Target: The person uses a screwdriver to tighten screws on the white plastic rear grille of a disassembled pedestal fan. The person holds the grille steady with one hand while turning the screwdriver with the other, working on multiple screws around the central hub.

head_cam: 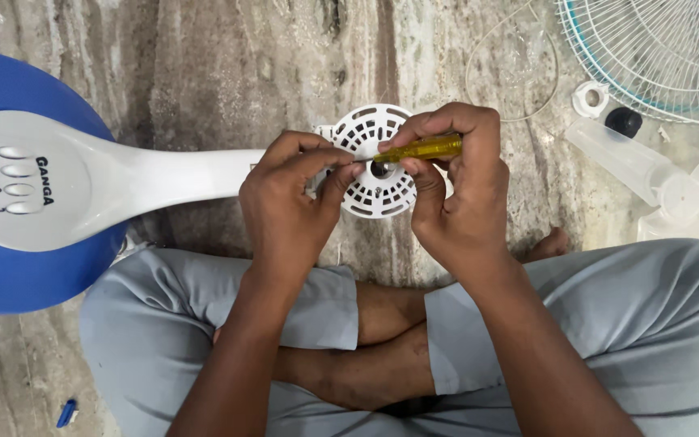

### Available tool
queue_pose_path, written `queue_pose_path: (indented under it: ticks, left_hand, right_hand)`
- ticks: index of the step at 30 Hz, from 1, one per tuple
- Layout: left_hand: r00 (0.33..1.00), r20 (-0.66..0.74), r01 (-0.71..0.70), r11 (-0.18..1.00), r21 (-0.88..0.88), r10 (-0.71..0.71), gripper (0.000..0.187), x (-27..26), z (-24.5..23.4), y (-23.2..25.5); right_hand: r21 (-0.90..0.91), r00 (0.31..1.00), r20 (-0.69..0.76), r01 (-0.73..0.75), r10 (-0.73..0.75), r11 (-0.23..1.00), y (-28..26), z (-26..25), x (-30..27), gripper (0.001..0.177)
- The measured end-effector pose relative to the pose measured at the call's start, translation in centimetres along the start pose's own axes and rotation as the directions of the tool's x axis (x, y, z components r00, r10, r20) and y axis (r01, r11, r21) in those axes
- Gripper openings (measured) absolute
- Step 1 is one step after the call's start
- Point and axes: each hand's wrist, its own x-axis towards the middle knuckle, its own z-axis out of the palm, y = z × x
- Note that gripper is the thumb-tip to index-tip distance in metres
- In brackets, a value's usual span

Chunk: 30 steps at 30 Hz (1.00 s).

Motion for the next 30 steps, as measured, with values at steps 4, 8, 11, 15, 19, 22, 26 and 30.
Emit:
queue_pose_path:
  ticks: [4,8,11,15,19,22,26,30]
  left_hand:
    - [0.997,0.028,0.077,0.997,-0.016,-0.077,0.015,0.14,-0.10,0.13]
    - [0.994,0.032,0.102,0.995,-0.001,-0.102,0.016,0.24,-0.19,0.30]
    - [0.992,0.039,0.119,0.993,0.004,-0.119,0.018,0.32,-0.15,0.32]
    - [0.996,0.005,0.087,0.994,0.072,-0.088,0.023,0.40,-0.12,0.31]
    - [0.992,0.029,0.119,0.993,0.003,-0.119,0.024,0.76,-0.29,0.36]
    - [0.983,0.075,0.170,0.985,-0.004,-0.170,0.025,0.67,-0.32,0.34]
    - [0.976,0.108,0.192,0.981,-0.004,-0.190,0.025,0.79,-0.45,0.17]
    - [0.969,0.143,0.204,0.979,0.001,-0.202,0.025,0.84,-0.55,0.01]
  right_hand:
    - [-0.017,1.000,-0.001,0.002,-0.002,1.000,-0.12,0.05,0.22,0.032]
    - [-0.033,1.000,-0.015,-0.018,0.017,0.999,-0.32,0.09,0.16,0.034]
    - [-0.050,1.000,-0.019,-0.018,0.017,0.999,-0.45,-0.02,0.09,0.037]
    - [-0.049,1.000,-0.020,-0.024,0.023,0.999,-0.75,-0.11,0.04,0.036]
    - [-0.035,0.999,-0.033,-0.036,0.035,0.999,-0.77,0.10,0.42,0.035]
    - [-0.067,0.999,-0.029,-0.024,0.022,0.997,-0.70,-0.12,0.34,0.035]
    - [-0.015,0.999,-0.036,-0.014,0.013,1.000,-0.60,-0.23,0.38,0.033]
    - [-0.008,0.999,-0.038,-0.029,0.028,1.000,-0.59,-0.24,0.36,0.034]
